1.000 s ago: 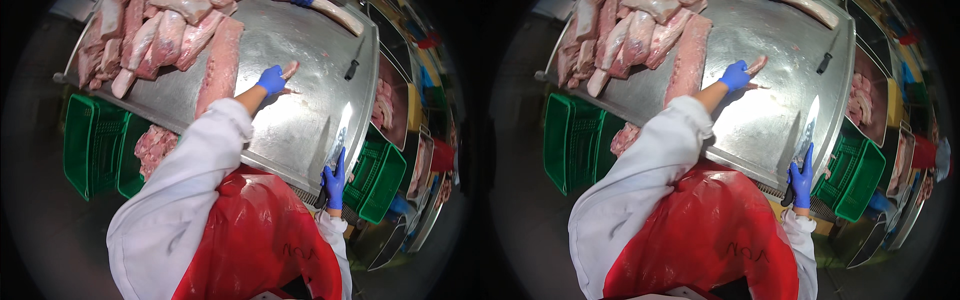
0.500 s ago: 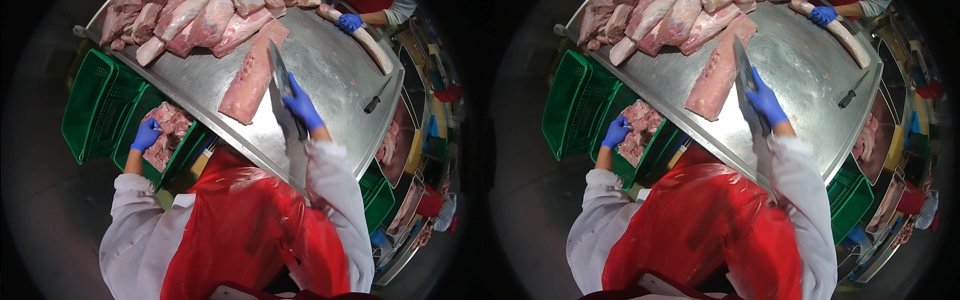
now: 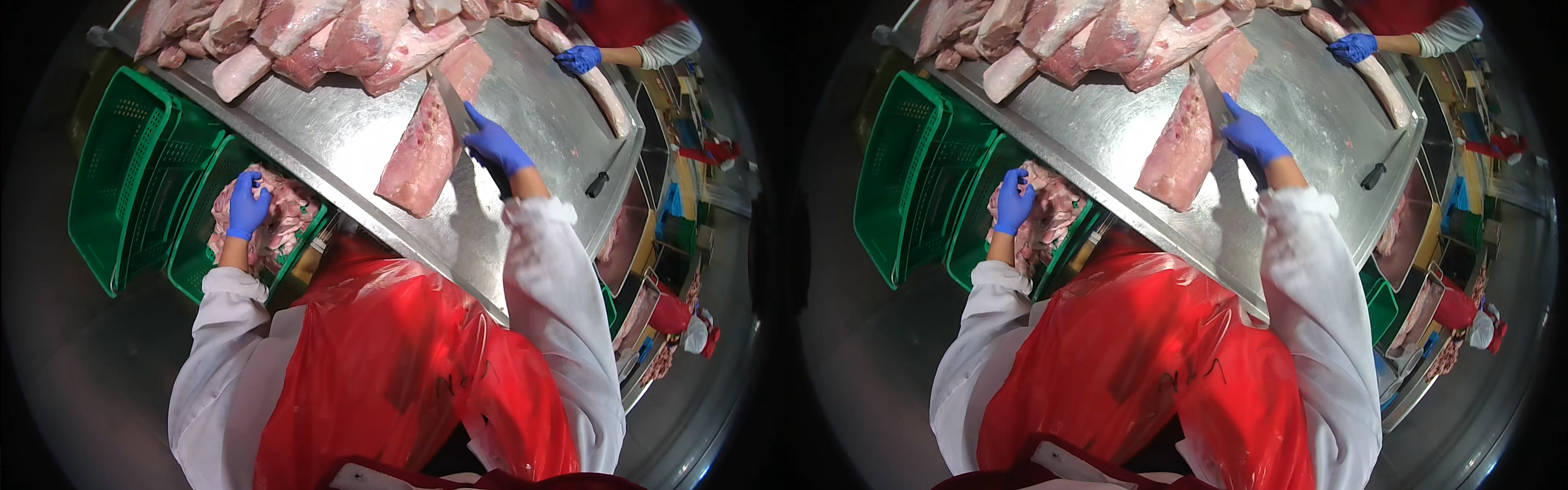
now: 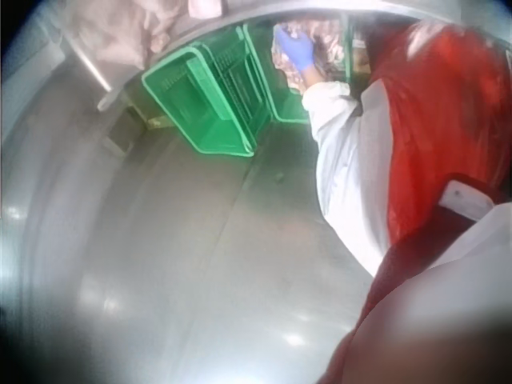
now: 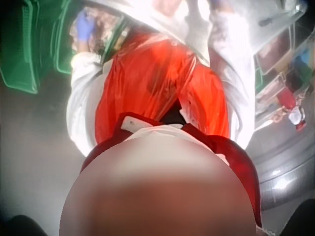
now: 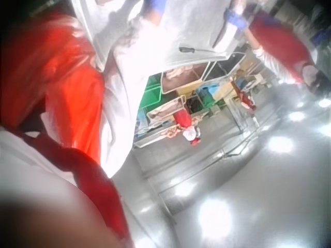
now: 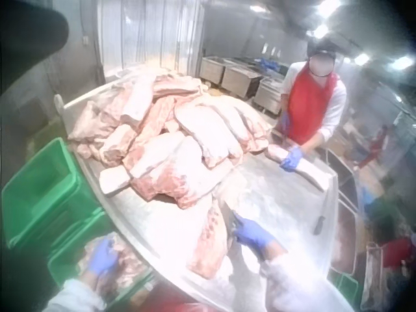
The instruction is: The person uses a knife to trim fat and separate meat from a large piece of pork on a stainless steel table. They repeatedly cut and place trimmed pieces into a green basket while handling multiple cuts of meat.
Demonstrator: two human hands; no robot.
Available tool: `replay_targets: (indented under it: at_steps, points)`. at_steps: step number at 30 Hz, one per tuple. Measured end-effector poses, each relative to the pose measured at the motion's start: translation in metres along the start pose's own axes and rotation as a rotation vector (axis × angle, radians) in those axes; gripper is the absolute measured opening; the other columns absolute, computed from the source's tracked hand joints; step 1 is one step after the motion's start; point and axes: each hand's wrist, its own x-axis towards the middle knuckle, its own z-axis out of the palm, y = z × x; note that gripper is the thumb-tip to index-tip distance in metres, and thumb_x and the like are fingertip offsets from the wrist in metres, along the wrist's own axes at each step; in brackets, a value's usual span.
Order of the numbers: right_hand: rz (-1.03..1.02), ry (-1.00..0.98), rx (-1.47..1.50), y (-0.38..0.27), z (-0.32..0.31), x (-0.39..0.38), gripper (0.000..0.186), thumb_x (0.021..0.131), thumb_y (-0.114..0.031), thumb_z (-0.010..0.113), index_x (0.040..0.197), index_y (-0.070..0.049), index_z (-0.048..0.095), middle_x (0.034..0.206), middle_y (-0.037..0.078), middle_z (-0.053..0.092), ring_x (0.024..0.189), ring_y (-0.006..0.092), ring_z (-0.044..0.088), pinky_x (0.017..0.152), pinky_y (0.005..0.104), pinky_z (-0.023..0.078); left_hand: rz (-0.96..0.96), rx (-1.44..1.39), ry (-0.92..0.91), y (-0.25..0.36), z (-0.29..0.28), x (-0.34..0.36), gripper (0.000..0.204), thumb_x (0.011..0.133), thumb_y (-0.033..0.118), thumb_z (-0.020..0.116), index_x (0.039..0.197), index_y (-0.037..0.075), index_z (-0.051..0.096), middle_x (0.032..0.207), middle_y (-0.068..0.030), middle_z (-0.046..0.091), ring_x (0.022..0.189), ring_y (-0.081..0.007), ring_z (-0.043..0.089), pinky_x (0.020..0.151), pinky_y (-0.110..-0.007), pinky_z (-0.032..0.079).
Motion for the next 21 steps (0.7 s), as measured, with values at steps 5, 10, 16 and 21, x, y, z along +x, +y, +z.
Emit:
replay_targets:
  at_steps: [5,10,16,21]
  points:
    - [-0.001,-0.055,-0.067,-0.001,-0.005,-0.005,0.079,0.088,-0.007,0.057,0.158,-0.026,0.026,0.069,0.004,0.058,0.051,0.0111,0.052,0.047,0.0288,0.046,0.234,0.020,0.019,0.034,-0.009,0.048,0.033,0.081,0.006,0.064,0.113,0.002,0.057,0.101,-0.0147,0.059,0.091,-0.0273,0.061,0.083,-0.037,0.051]
    - [0.012,-0.078,-0.168,-0.008,-0.001,-0.008,0.080,0.087,-0.008,0.056,0.158,-0.026,0.025,0.067,0.004,0.058,0.050,0.0124,0.053,0.047,0.0296,0.046,0.147,-0.178,0.070,0.055,0.000,0.066,0.032,0.080,0.004,0.064,0.112,0.002,0.058,0.099,-0.0154,0.060,0.085,-0.0291,0.064,0.080,-0.037,0.052]
    - [0.058,-0.117,-0.095,-0.008,0.010,-0.035,0.081,0.085,-0.005,0.058,0.158,-0.025,0.028,0.067,0.004,0.057,0.050,0.0108,0.051,0.048,0.0276,0.046,0.309,-0.092,0.055,0.083,-0.023,0.057,0.029,0.082,0.005,0.063,0.110,0.002,0.060,0.100,-0.0145,0.062,0.086,-0.0276,0.065,0.080,-0.036,0.053]
    - [0.088,-0.107,-0.090,-0.020,0.020,-0.027,0.082,0.085,-0.004,0.057,0.158,-0.026,0.026,0.070,0.002,0.056,0.049,0.0099,0.048,0.045,0.0269,0.044,0.210,-0.179,0.132,0.092,-0.008,0.072,0.028,0.082,0.005,0.064,0.109,0.002,0.060,0.097,-0.0132,0.063,0.084,-0.0261,0.065,0.078,-0.035,0.053]
